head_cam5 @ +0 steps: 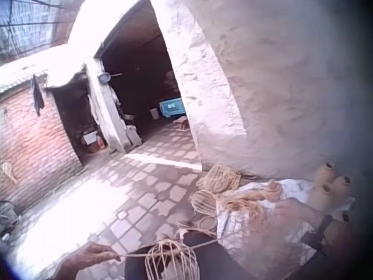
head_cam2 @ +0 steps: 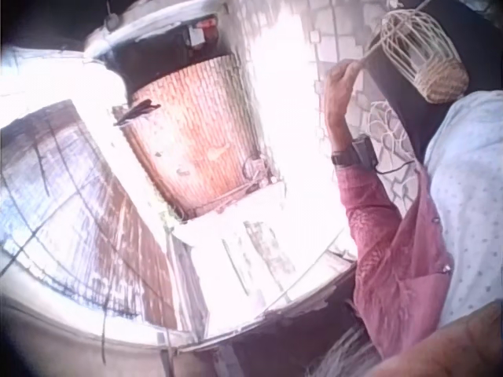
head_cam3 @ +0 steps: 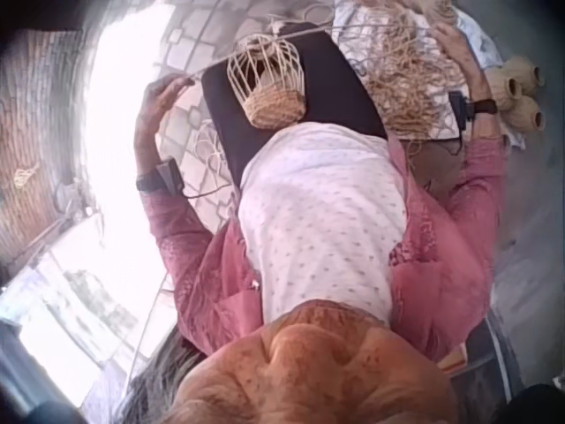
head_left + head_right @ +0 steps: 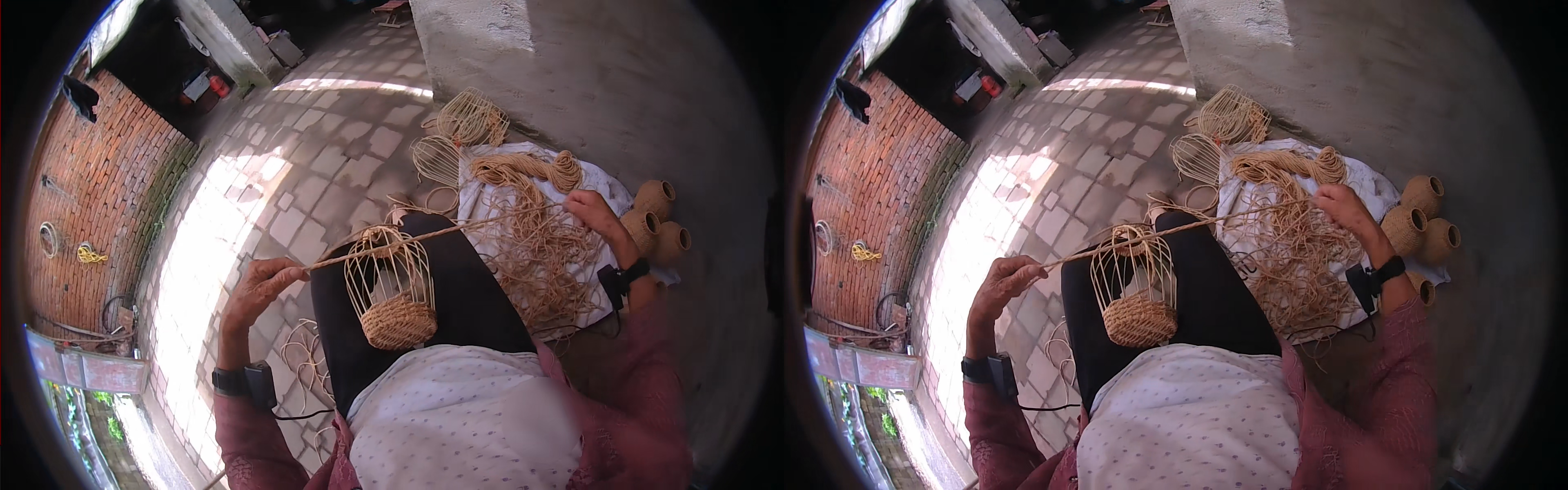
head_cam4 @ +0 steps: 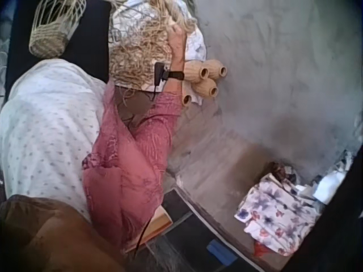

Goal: Weaving a small wicker basket by hand.

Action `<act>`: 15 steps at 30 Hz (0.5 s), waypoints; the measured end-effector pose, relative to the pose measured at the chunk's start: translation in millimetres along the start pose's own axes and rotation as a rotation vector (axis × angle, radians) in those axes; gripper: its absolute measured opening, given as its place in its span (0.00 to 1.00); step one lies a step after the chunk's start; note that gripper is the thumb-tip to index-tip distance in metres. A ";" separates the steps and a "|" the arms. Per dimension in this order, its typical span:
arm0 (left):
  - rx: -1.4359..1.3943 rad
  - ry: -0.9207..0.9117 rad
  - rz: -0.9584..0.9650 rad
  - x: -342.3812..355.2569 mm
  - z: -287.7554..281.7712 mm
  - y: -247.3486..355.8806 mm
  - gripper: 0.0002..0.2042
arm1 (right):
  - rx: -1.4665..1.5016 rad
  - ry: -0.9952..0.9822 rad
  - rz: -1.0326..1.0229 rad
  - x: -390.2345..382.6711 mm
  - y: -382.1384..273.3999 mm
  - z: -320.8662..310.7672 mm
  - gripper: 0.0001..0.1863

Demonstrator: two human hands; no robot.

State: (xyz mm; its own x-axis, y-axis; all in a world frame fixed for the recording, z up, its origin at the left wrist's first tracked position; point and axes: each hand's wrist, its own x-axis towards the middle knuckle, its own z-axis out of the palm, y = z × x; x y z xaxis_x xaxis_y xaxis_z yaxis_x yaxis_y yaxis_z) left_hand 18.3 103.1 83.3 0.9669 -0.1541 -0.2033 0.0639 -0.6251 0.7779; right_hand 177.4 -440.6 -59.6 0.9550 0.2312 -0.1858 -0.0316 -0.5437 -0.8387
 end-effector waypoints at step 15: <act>-0.197 -0.124 0.106 64.7 94.6 19.2 0.13 | 0.503 -0.281 -0.525 -33.6 -144.7 179.5 0.15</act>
State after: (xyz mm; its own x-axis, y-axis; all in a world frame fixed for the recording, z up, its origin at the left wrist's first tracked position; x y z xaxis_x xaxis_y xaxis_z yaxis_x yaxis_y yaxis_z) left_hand 58.7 8.7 28.8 0.9339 -0.3109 -0.1763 0.0225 -0.4411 0.8972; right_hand 97.0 -224.8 -23.9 0.7732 0.5896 0.2338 0.2104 0.1093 -0.9715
